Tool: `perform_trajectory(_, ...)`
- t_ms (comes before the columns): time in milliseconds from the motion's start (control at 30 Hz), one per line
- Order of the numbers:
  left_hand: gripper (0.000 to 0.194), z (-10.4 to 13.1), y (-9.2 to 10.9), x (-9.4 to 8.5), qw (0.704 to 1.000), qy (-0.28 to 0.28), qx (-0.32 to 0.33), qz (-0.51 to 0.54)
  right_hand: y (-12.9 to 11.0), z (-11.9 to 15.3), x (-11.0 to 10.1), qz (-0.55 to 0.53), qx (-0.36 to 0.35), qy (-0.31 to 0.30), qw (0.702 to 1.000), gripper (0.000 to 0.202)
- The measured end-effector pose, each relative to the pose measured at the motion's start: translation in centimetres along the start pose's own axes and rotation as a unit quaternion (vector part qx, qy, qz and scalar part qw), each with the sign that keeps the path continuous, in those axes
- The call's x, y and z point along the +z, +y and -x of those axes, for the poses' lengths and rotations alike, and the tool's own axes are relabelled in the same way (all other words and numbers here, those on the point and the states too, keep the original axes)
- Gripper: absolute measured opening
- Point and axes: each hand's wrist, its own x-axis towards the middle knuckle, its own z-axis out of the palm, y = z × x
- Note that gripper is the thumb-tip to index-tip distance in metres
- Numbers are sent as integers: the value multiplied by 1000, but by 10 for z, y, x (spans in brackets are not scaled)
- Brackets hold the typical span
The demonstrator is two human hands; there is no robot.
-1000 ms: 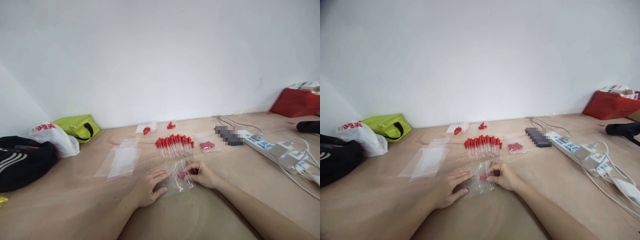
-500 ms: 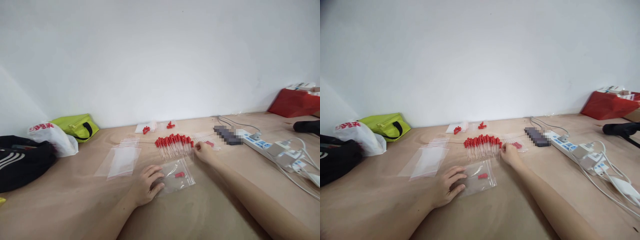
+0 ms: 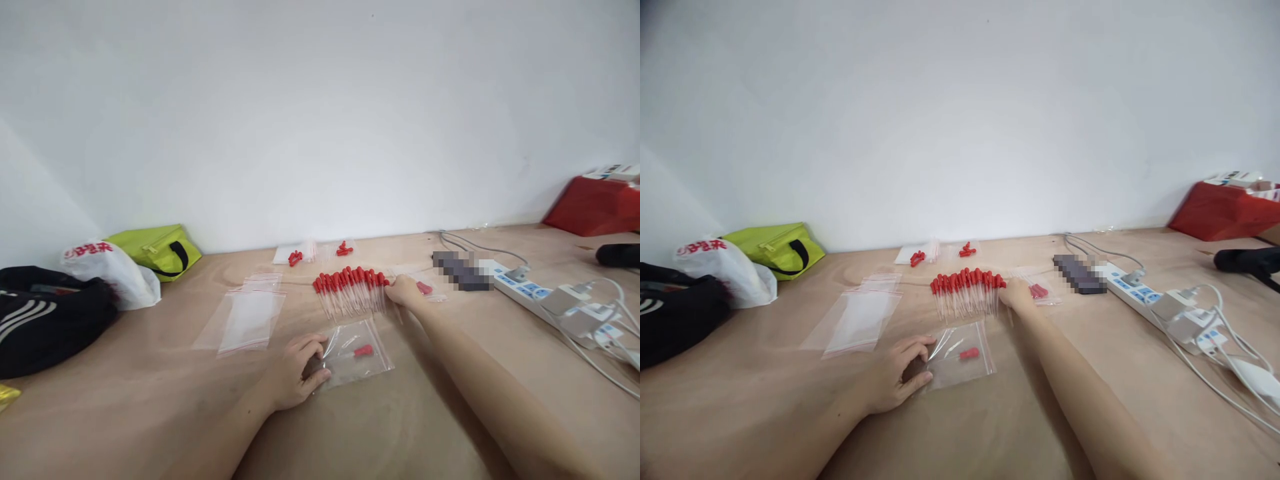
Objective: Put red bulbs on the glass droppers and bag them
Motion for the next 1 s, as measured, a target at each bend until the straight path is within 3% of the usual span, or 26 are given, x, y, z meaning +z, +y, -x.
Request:
perform_trajectory(133, 12, 0, -2, 1, 1000, -2, 1, -1, 2, 4, -9, -31, 16, 5, 999, 20)
perform_trajectory(267, 25, 0, -3, 0, 1000, -13, 4, -11, 10, 23, -15, -136, -9, 41, 990, 45)
perform_trajectory(333, 31, 0, -3, 0, 1000, -18, 1, -16, 15, 39, -13, -278, -49, 47, 958, 49)
perform_trajectory(400, 33, 0, -2, 0, 1000, -20, 0, -19, 20, 55, -8, -411, -79, 28, 908, 47)
perform_trajectory(600, 36, -1, -2, -1, 1000, -20, -4, -24, 22, 83, 6, -593, -5, 24, 805, 50)
perform_trajectory(867, 37, -2, -1, -2, 999, -25, -11, -24, 15, 87, 11, -660, 42, 24, 750, 44)
perform_trajectory(1000, 40, -1, -1, -1, 999, -22, -16, -22, 10, 95, 9, -667, 49, -30, 743, 44)
